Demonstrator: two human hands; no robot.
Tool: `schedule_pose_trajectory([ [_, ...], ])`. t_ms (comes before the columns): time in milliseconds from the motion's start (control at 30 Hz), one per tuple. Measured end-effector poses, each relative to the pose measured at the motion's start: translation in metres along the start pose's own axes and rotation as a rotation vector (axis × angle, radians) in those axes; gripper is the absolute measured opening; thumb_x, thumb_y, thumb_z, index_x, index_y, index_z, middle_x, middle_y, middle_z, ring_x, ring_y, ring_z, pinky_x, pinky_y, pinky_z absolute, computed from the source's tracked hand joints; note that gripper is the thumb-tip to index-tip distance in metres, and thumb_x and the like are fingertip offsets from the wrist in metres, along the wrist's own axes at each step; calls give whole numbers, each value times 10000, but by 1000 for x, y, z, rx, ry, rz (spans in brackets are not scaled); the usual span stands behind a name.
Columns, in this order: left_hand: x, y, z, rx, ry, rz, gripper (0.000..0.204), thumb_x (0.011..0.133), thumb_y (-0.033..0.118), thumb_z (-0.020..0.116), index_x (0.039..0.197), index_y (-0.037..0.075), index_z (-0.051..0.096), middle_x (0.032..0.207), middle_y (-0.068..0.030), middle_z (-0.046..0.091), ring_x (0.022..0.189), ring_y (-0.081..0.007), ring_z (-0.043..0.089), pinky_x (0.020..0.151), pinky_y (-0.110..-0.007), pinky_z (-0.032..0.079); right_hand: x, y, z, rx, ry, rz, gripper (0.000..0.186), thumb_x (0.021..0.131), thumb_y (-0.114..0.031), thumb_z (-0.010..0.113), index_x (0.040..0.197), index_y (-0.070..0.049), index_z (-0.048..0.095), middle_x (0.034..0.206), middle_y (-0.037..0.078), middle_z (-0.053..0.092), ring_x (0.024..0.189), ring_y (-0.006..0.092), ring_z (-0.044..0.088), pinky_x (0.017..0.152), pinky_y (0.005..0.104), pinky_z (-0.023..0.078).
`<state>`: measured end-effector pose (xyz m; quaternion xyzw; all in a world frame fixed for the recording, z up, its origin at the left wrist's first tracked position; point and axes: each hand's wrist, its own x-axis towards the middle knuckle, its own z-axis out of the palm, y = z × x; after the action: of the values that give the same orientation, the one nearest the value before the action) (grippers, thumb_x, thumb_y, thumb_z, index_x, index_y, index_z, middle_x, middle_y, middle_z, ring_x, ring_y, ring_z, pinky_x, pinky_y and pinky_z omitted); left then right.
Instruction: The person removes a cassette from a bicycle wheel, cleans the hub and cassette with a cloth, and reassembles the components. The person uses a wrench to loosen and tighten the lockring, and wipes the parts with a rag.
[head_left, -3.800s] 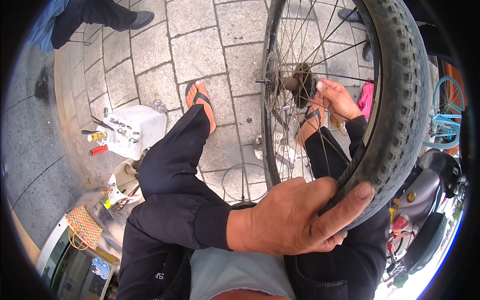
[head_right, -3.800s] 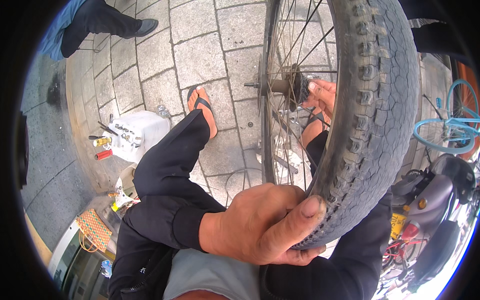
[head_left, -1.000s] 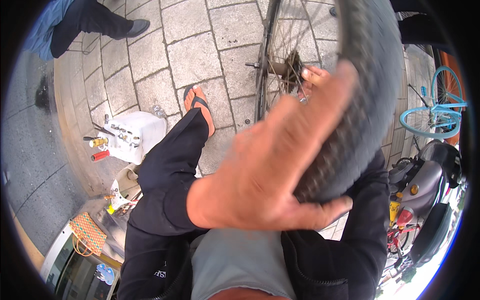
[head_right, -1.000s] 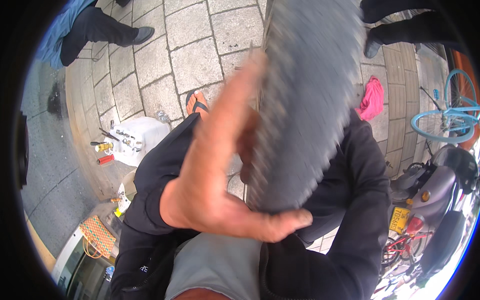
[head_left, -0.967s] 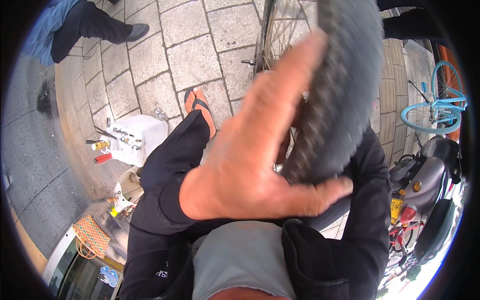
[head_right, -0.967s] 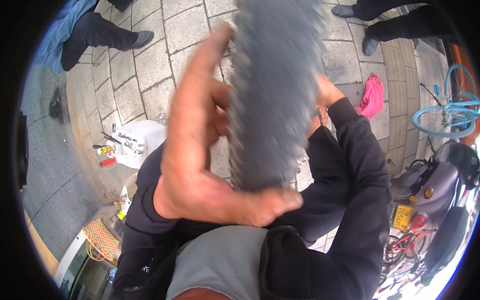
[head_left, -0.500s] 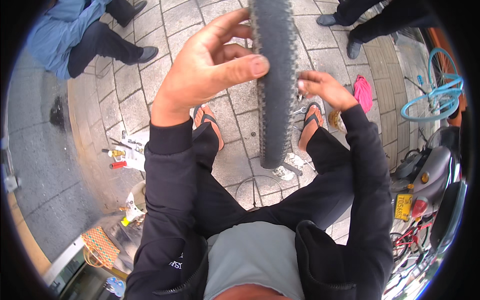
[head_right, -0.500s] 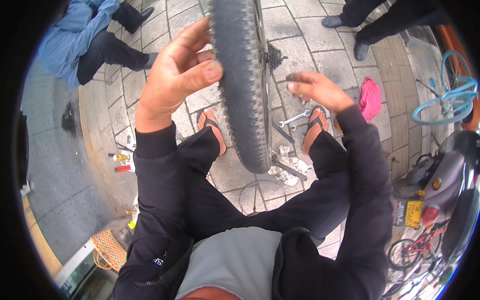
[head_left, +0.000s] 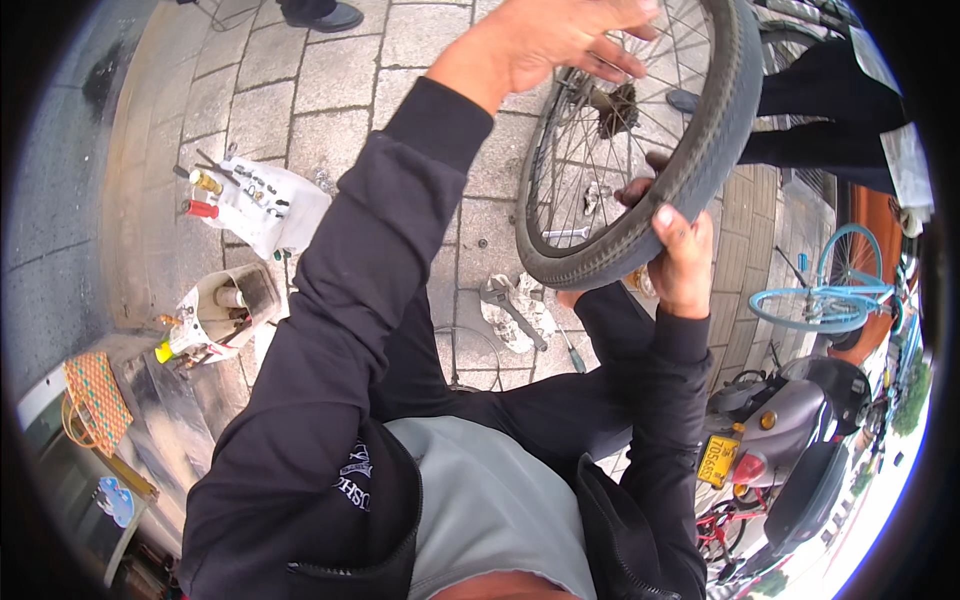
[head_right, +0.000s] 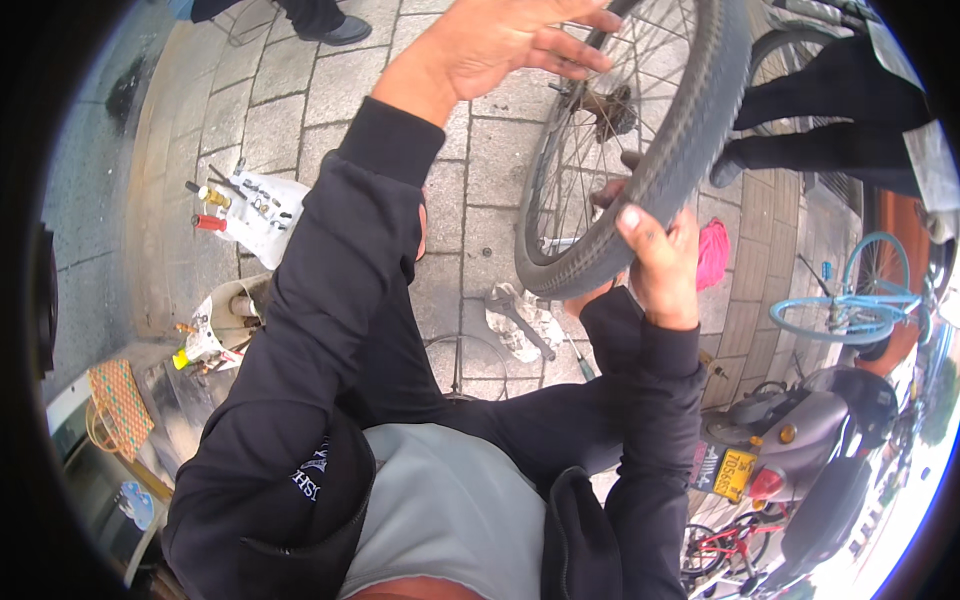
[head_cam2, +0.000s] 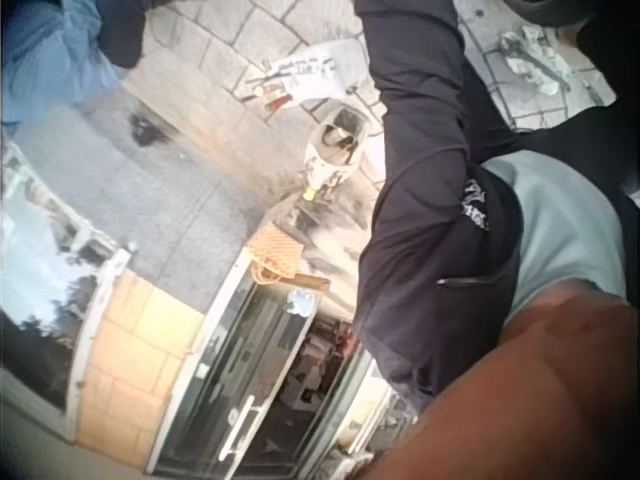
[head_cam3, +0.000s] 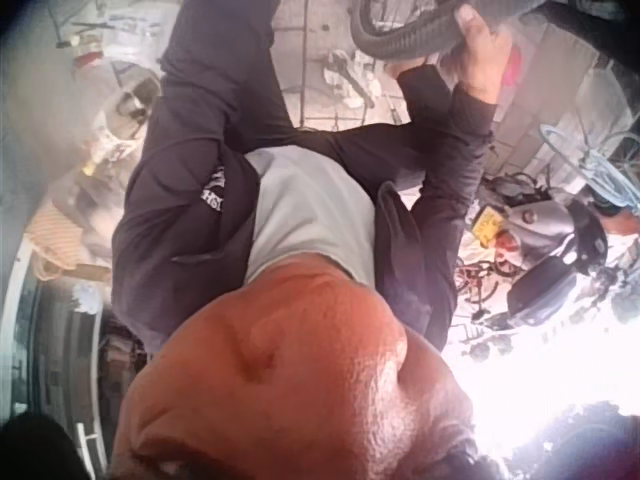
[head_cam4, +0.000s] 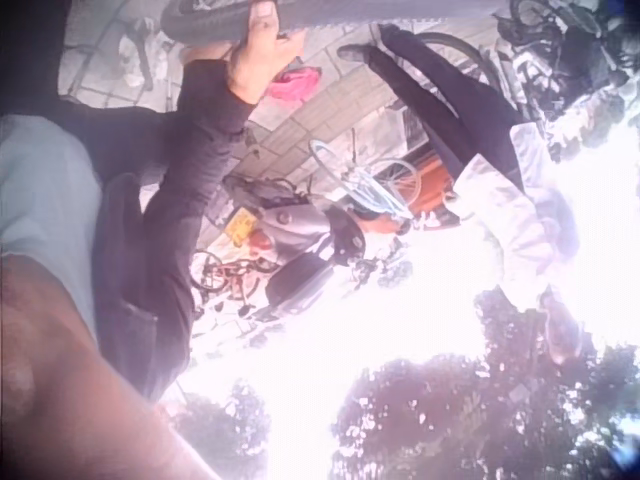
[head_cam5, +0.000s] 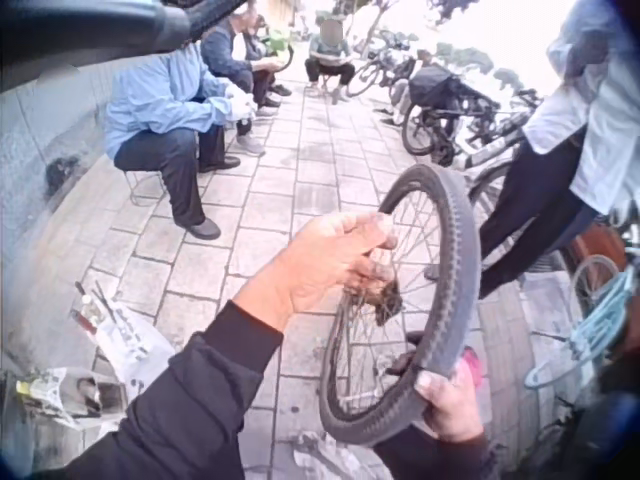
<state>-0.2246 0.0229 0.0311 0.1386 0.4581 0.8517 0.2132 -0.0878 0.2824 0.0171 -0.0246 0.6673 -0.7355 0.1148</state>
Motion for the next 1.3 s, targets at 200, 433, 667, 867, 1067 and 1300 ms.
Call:
schedule_pose_trajectory([
  [200, -12, 8, 1, 183, 77, -8, 662, 1015, 412, 760, 1466, -9, 521, 1306, -133, 683, 1016, -239, 750, 860, -366, 622, 79, -44, -21, 152, -82, -46, 535, 1048, -424, 601, 1253, 63, 679, 1119, 189, 783, 967, 273, 770, 841, 396, 624],
  [433, -14, -2, 8, 453, -85, 77, 806, 974, 450, 792, 1514, -79, 513, 1393, -242, 673, 1204, -334, 723, 994, -380, 591, 159, -68, -34, 324, -151, 100, 336, 1030, -449, 625, 965, -132, 713, 843, 17, 746, 694, 147, 695, 667, 324, 573],
  [667, -2, -18, 30, 455, -49, 66, 847, 890, 253, 907, 1539, -86, 482, 1470, -203, 603, 1190, -227, 665, 1009, -380, 575, 177, -82, -52, 117, -152, 81, 424, 1012, -572, 576, 950, -177, 717, 826, -18, 673, 686, 122, 545, 669, 323, 428],
  [867, 6, -23, 34, 438, -27, 67, 570, 1032, 296, 750, 1470, -34, 595, 1328, -137, 721, 1178, -205, 701, 991, -362, 578, 169, -83, -65, 1, -98, 51, 420, 1036, -568, 570, 1006, -169, 699, 882, -23, 679, 729, 124, 575, 678, 316, 438],
  [1067, 9, -16, 28, 467, -120, 152, 641, 1052, 391, 708, 1504, -37, 553, 1357, -186, 703, 1148, -254, 727, 988, -377, 581, 155, -90, -66, 11, -48, 112, 414, 1067, -535, 575, 1082, -147, 719, 979, 16, 733, 851, 157, 683, 758, 356, 526],
  [1300, 19, -24, 68, 626, 117, 324, 995, 924, 431, 866, 1597, -86, 348, 1384, -177, 645, 1141, -242, 702, 969, -369, 578, 148, -89, -56, 16, -103, 89, 393, 1079, -484, 613, 1145, -105, 693, 977, 24, 715, 822, 132, 671, 710, 326, 539],
])
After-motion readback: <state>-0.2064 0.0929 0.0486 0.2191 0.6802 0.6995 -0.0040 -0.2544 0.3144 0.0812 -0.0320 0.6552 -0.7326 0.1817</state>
